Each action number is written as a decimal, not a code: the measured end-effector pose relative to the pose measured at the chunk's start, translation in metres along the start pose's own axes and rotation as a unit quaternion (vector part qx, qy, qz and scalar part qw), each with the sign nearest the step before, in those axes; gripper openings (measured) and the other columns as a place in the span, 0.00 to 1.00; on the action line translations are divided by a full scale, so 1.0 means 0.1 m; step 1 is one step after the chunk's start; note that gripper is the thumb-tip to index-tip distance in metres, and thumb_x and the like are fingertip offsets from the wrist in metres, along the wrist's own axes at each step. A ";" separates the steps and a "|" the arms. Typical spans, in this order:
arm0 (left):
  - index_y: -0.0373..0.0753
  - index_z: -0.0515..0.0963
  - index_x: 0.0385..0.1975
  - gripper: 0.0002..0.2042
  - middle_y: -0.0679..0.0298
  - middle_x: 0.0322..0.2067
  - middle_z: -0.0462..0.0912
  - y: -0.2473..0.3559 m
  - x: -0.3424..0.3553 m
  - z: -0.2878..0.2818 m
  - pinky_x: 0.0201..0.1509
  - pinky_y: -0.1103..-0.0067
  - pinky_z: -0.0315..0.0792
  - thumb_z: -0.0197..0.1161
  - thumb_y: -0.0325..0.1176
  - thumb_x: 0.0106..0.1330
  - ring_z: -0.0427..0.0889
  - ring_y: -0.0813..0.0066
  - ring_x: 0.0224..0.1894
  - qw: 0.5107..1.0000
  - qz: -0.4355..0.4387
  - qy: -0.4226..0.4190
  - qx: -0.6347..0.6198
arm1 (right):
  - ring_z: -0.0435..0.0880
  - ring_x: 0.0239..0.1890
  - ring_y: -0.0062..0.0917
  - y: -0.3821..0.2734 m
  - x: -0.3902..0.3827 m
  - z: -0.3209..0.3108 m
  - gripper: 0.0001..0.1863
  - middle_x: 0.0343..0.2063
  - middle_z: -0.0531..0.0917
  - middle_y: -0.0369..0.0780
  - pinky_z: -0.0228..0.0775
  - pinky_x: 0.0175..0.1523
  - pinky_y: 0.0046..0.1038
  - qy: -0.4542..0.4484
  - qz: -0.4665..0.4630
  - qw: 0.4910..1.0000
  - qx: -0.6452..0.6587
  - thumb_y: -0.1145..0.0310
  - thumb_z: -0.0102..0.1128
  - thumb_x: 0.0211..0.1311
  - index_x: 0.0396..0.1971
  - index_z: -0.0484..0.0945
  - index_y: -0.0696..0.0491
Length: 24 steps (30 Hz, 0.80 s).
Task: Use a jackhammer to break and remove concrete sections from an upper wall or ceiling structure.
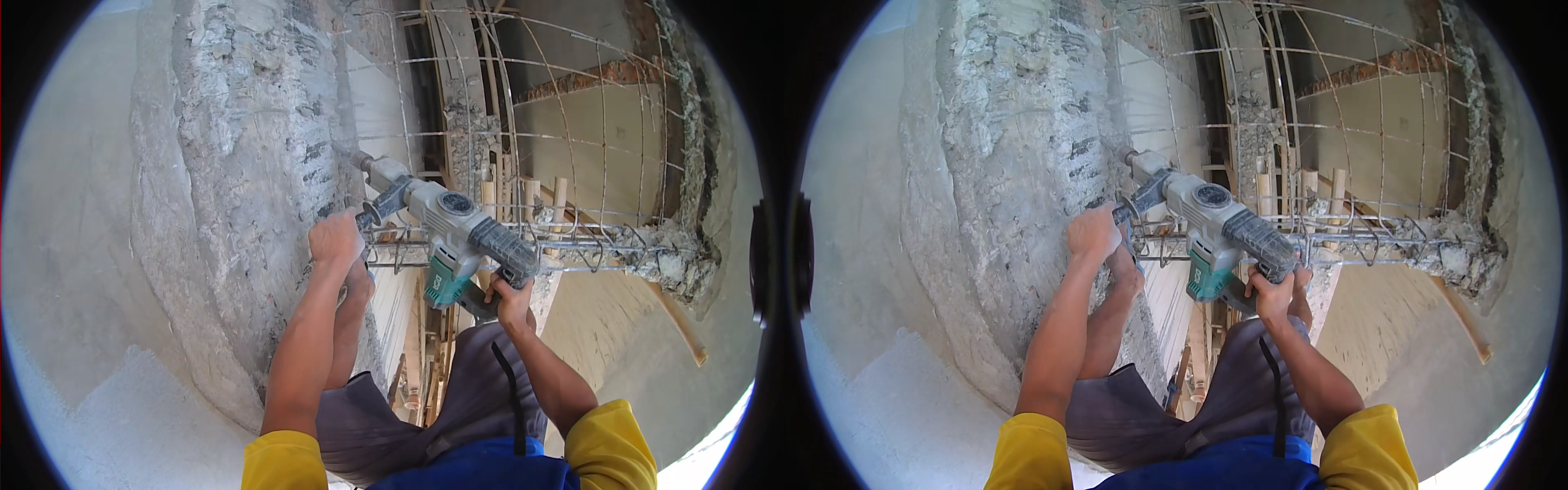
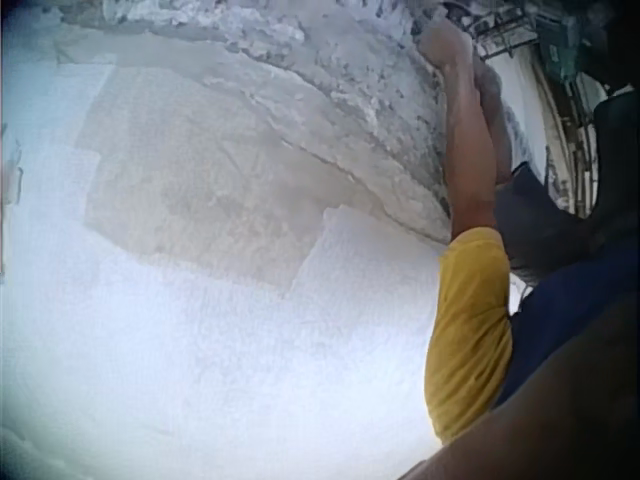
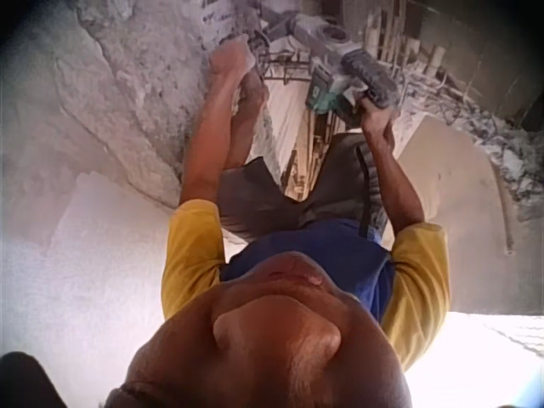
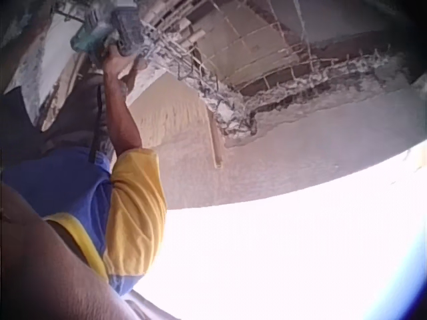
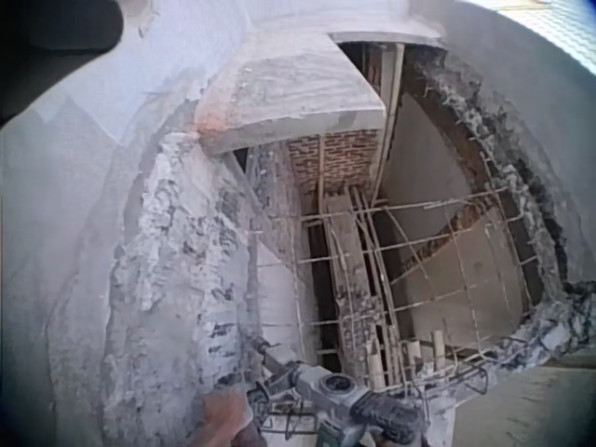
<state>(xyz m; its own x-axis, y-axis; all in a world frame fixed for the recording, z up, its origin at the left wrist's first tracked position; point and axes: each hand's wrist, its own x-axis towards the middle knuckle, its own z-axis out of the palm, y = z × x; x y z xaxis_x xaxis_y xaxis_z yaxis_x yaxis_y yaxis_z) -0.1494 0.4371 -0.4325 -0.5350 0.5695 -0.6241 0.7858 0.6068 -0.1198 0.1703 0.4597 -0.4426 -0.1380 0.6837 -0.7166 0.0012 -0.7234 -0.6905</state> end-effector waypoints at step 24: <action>0.47 0.79 0.35 0.09 0.51 0.30 0.83 -0.20 -0.11 0.06 0.40 0.62 0.75 0.60 0.31 0.54 0.83 0.52 0.37 0.998 0.034 -0.039 0.046 | 0.73 0.15 0.21 0.06 -0.40 0.29 0.12 0.22 0.76 0.39 0.64 0.18 0.22 0.028 0.043 0.998 0.041 0.82 0.55 0.46 0.35 0.73 0.61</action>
<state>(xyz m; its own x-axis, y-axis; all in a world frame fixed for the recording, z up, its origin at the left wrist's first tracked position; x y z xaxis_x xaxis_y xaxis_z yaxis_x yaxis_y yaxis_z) -0.1570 0.4155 -0.4277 -0.4575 0.5606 -0.6902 0.8461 0.5132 -0.1441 0.1472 0.4251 -0.4147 -0.0848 0.6214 -0.7789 -0.0704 -0.7835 -0.6174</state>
